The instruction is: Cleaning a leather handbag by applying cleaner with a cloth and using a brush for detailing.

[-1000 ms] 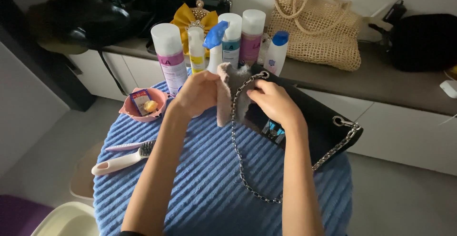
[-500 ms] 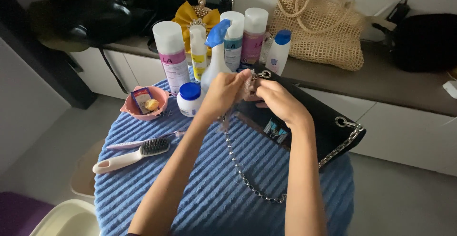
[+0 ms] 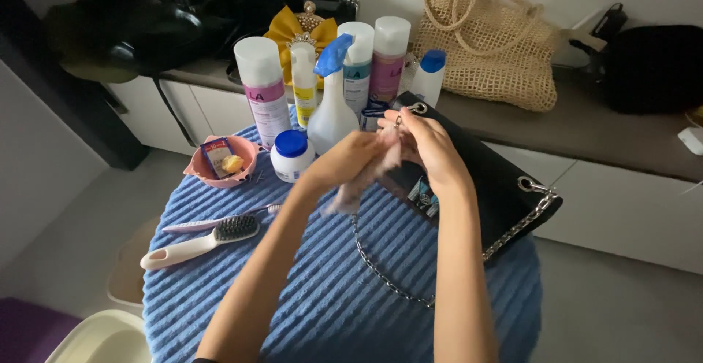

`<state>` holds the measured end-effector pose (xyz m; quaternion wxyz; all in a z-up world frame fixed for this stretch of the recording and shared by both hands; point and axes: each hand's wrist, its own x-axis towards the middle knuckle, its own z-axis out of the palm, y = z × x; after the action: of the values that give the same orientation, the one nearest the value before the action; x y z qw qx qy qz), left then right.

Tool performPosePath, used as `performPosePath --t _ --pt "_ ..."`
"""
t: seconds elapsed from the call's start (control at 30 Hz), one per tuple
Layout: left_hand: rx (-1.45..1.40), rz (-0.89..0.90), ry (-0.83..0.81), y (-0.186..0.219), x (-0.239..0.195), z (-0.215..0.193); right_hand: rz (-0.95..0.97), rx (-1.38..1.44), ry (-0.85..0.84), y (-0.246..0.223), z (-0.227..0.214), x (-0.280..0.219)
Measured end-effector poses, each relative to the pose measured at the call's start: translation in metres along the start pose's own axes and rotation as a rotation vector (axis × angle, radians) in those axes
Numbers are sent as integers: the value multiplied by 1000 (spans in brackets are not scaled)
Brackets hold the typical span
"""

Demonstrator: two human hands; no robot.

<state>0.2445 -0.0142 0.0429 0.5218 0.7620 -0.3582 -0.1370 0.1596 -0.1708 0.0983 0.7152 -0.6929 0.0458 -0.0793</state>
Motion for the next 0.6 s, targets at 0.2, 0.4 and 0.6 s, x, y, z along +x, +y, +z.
performPosePath --t 0.2,0.4,0.6 --pt "16 17 -64 -14 7 -1 55 119 -26 -1 -1 3" --pt "-147 5 -39 -3 5 -9 13 45 -67 -2 1 -1" --pt "-309 -18 -193 47 -34 -9 61 178 -55 1 2 4"
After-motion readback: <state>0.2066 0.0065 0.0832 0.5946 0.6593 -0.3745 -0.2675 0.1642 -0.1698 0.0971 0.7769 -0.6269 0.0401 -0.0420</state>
